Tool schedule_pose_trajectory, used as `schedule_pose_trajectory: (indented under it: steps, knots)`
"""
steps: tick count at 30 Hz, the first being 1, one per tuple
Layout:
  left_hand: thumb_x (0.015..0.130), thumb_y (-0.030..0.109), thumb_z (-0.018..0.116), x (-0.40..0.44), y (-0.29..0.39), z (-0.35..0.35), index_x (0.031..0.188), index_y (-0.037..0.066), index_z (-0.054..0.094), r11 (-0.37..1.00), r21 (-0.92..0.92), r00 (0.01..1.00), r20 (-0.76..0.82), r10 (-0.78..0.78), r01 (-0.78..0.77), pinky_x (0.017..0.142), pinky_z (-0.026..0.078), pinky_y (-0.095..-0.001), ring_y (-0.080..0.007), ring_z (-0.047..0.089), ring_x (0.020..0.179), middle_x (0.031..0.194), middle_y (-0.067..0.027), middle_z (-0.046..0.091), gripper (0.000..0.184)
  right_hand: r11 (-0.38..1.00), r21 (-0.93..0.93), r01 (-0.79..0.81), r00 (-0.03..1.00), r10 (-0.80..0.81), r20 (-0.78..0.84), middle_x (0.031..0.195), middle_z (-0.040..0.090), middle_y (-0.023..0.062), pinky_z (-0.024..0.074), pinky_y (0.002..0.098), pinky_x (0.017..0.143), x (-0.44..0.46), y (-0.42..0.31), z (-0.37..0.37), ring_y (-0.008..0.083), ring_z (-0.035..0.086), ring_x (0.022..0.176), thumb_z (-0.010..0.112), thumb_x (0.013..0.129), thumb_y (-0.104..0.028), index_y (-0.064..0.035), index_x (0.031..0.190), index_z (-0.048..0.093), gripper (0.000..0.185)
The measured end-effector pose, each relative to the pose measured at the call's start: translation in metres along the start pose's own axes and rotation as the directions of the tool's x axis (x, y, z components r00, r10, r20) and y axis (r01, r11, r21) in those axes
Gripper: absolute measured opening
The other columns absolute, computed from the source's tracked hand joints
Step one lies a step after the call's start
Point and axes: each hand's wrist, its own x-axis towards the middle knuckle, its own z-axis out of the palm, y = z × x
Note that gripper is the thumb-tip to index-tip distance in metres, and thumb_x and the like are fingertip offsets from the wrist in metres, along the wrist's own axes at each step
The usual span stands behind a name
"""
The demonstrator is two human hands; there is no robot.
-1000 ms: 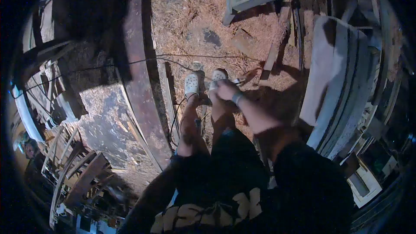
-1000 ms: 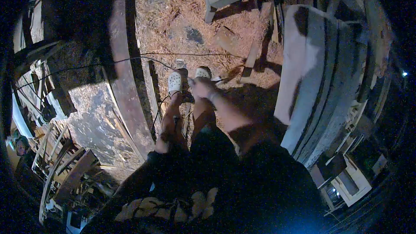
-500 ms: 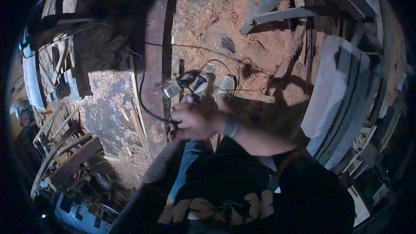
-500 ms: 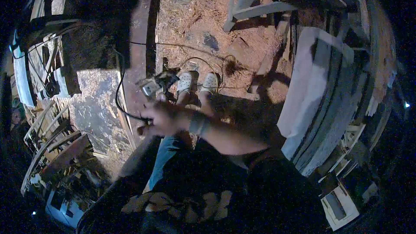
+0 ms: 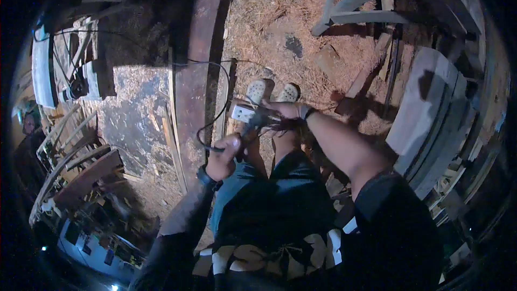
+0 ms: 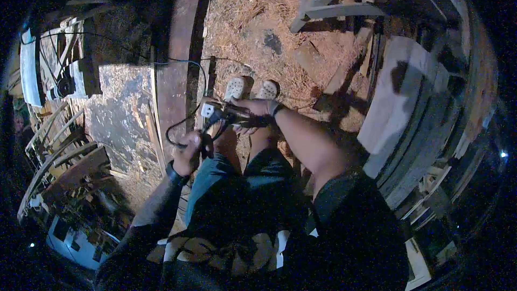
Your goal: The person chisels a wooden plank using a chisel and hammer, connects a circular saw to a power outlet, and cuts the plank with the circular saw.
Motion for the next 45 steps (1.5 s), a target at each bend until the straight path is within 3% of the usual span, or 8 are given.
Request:
schedule_pose_trajectory:
  steps: [1,4,11,14,17,22,26,45]
  knots:
    - [0.105,0.039,0.057,0.002,-0.002,-0.001,0.094,0.006,0.062,0.987,-0.159,0.995,-0.088,-0.051,0.037,0.062,0.044,-0.0269,-0.0122,0.058,0.07,0.08,-0.0035,0.063,0.035,0.962,0.254,-0.102,0.963,0.032,0.268,0.129,0.069,0.0101,0.0581,0.0436,0.087,-0.005,0.002,0.006,0.0247,0.069,0.105,0.054,0.101,-0.062,-0.012,0.136,0.063,0.062]
    - [0.1,0.016,0.067,0.015,0.026,-0.007,0.113,0.003,0.062,0.987,-0.059,0.987,-0.072,0.144,-0.149,0.066,0.044,-0.0243,-0.0082,0.055,0.076,0.098,-0.0011,0.063,0.019,0.909,0.242,0.341,0.923,-0.373,0.1,0.117,0.073,0.0112,0.0615,0.0414,0.074,-0.016,0.015,0.034,0.0259,0.073,0.088,0.057,0.1,-0.059,-0.0135,0.133,0.064,0.057]
    - [0.103,0.016,0.062,0.036,-0.003,-0.055,0.128,0.0,0.065,0.823,0.535,0.915,-0.205,0.347,-0.192,0.077,0.053,-0.0324,-0.0166,0.064,0.086,0.093,-0.0067,0.068,0.029,0.895,0.064,0.442,0.86,-0.402,-0.313,0.096,0.074,0.0052,0.0571,0.0333,0.061,-0.021,-0.024,0.034,0.0173,0.07,0.075,0.059,0.099,-0.059,-0.0129,0.117,0.07,0.051]
    - [0.104,0.017,0.06,0.041,0.042,-0.034,0.129,0.0,0.065,0.96,0.252,0.946,-0.322,-0.034,0.12,0.077,0.053,-0.032,-0.016,0.064,0.086,0.091,-0.0053,0.067,0.03,0.887,0.085,0.453,0.874,-0.423,-0.239,0.104,0.073,0.0029,0.0583,0.0331,0.061,-0.032,-0.029,0.04,0.0153,0.071,0.083,0.055,0.102,-0.056,-0.0117,0.127,0.064,0.052]
    - [0.106,0.022,0.059,0.064,0.001,-0.05,0.131,0.0,0.064,0.997,0.069,0.945,-0.322,0.062,-0.042,0.084,0.052,-0.0313,-0.0146,0.063,0.091,0.098,-0.0066,0.069,0.033,0.841,-0.002,0.541,0.822,-0.529,-0.211,0.108,0.073,0.0012,0.0578,0.0332,0.064,-0.035,-0.032,0.055,0.0152,0.07,0.09,0.054,0.103,-0.055,-0.0106,0.131,0.062,0.053]
    - [0.107,0.032,0.058,0.088,0.021,-0.022,0.132,-0.003,0.062,0.814,0.499,0.742,-0.417,0.526,-0.297,0.086,0.05,-0.0292,-0.0124,0.06,0.094,0.104,-0.0056,0.069,0.043,0.761,-0.306,0.573,0.735,-0.642,-0.218,0.104,0.073,0.005,0.0585,0.0326,0.068,-0.045,-0.037,0.064,0.0164,0.071,0.086,0.053,0.105,-0.054,-0.0055,0.126,0.064,0.054]
    - [0.108,0.031,0.057,0.083,0.006,-0.033,0.123,-0.002,0.066,0.957,0.138,0.825,-0.484,0.291,-0.257,0.063,0.044,-0.0277,-0.0087,0.051,0.071,0.082,-0.0007,0.06,0.037,0.656,-0.438,0.614,0.601,-0.749,-0.28,0.102,0.073,0.0064,0.0589,0.0326,0.07,-0.04,-0.031,0.068,0.0162,0.071,0.083,0.051,0.106,-0.054,-0.0035,0.124,0.065,0.055]
    - [0.102,0.028,0.065,0.09,0.033,-0.035,0.086,-0.001,0.069,0.798,0.564,0.825,-0.335,0.455,-0.211,0.059,0.047,-0.034,-0.0144,0.06,0.065,0.068,-0.0109,0.065,0.034,0.727,-0.572,0.38,0.668,-0.643,-0.375,0.113,0.069,0.0072,0.0486,0.0331,0.094,-0.045,-0.034,0.075,0.0169,0.062,0.104,0.048,0.105,-0.057,-0.0044,0.124,0.065,0.059]
